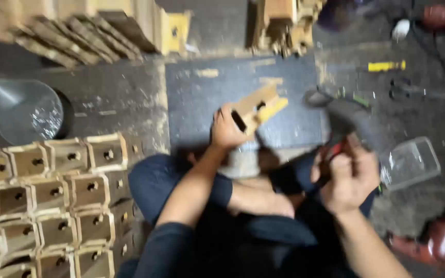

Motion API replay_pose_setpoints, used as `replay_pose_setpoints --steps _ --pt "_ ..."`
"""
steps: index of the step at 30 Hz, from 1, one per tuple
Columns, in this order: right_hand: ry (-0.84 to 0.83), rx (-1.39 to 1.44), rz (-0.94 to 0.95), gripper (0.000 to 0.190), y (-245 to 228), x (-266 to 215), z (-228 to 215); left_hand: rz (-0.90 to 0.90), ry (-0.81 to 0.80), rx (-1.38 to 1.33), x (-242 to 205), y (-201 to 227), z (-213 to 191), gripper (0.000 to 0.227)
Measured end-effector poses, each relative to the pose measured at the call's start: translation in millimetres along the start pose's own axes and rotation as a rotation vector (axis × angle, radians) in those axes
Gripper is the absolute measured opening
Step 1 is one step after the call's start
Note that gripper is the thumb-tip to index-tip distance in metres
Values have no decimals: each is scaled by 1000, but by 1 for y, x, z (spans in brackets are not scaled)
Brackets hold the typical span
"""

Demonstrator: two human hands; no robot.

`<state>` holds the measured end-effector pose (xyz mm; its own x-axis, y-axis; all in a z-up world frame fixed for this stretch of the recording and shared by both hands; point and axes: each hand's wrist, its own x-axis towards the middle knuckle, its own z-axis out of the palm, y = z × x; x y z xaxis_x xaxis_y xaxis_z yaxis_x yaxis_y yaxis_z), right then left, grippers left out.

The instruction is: Assembling small wooden boxes by nailing pre-cut panels together using a hammer and pliers.

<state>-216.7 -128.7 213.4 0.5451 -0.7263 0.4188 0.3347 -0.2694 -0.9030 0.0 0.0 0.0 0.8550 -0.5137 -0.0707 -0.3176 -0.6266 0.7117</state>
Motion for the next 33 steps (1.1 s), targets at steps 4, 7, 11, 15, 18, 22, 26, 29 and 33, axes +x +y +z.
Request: replay_pose_setpoints --steps 4,7,11,15,18,22,26,29,33 --pt "-2 -37 -21 45 55 -5 -45 -23 -32 -2 0 9 -15 121" --pt "-156 -737 36 48 66 2 -49 -65 -94 37 -7 16 -24 130" --pt "-620 -1392 522 34 106 7 -42 -145 -171 45 -5 44 -46 123" --pt "-990 -1509 567 52 91 8 -21 -193 -179 44 -11 40 -45 135" --pt "-845 -1374 623 48 57 51 -21 74 -17 20 -18 34 -41 137" --pt "-601 -1515 450 47 150 103 -109 300 26 97 -22 47 -47 80" --pt "-823 -1520 562 103 225 124 -170 622 215 223 -25 31 -29 41" --pt "-882 -1533 646 97 239 125 -185 600 219 273 -30 32 -20 30" --pt "-776 -1414 618 70 240 107 -187 605 241 274 -34 36 -17 25"
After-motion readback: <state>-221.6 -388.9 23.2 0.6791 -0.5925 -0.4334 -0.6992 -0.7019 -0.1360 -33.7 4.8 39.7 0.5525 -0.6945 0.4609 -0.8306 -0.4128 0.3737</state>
